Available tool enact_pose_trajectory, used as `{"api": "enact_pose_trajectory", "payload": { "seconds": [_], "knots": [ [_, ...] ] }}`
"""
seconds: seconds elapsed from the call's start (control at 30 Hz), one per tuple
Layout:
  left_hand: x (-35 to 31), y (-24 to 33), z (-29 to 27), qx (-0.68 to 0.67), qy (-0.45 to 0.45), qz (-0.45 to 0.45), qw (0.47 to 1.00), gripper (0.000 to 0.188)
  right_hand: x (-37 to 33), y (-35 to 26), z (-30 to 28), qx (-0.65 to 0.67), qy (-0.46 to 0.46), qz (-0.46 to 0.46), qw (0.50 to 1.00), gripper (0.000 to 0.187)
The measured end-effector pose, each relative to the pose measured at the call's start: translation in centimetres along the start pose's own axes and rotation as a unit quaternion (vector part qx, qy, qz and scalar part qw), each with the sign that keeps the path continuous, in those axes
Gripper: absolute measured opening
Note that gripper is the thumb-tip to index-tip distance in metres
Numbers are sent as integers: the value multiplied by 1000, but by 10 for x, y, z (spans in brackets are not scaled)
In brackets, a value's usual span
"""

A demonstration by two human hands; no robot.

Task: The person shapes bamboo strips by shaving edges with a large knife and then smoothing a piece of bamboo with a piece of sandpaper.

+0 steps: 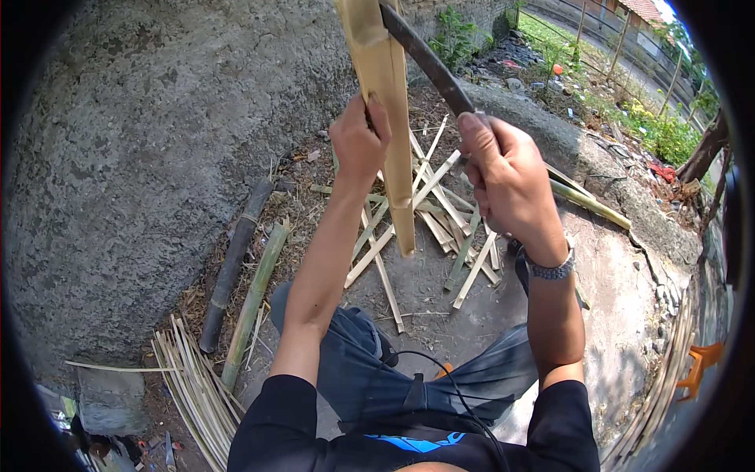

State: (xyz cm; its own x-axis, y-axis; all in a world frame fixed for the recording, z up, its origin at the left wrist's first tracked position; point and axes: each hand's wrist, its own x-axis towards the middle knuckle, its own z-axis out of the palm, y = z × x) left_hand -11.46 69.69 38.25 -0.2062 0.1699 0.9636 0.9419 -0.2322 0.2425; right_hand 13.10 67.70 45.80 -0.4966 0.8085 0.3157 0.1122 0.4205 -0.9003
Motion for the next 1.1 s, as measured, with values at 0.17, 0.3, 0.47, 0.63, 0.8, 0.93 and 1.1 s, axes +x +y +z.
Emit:
{"api": "enact_pose_trajectory", "payload": {
  "seconds": [0.17,0.3,0.47,0.63,0.8,0.93,1.1],
  "knots": [
    [67,72,-54,-23,3,12,1000,35,-35,-85,-46,141,3,97,985,53],
    [0,32,-36,-12,-200,-101,975,55,-12,50,12,-116,32,1,993,50],
    [-80,-48,-55,-117,-143,-294,938,63,-26,209,64,-101,4,134,986,56],
    [-24,-45,-56,-281,-128,-350,885,57,-20,181,65,-61,-50,198,977,55],
    [36,-82,-7,-366,-82,-383,844,60,-40,184,76,-46,-57,140,987,53],
    [63,-92,5,-580,-182,-440,661,72,-56,186,64,39,-110,150,982,50],
    [63,-76,12,-515,-192,-426,719,82,-60,175,44,150,-169,218,949,43]
  ]
}}
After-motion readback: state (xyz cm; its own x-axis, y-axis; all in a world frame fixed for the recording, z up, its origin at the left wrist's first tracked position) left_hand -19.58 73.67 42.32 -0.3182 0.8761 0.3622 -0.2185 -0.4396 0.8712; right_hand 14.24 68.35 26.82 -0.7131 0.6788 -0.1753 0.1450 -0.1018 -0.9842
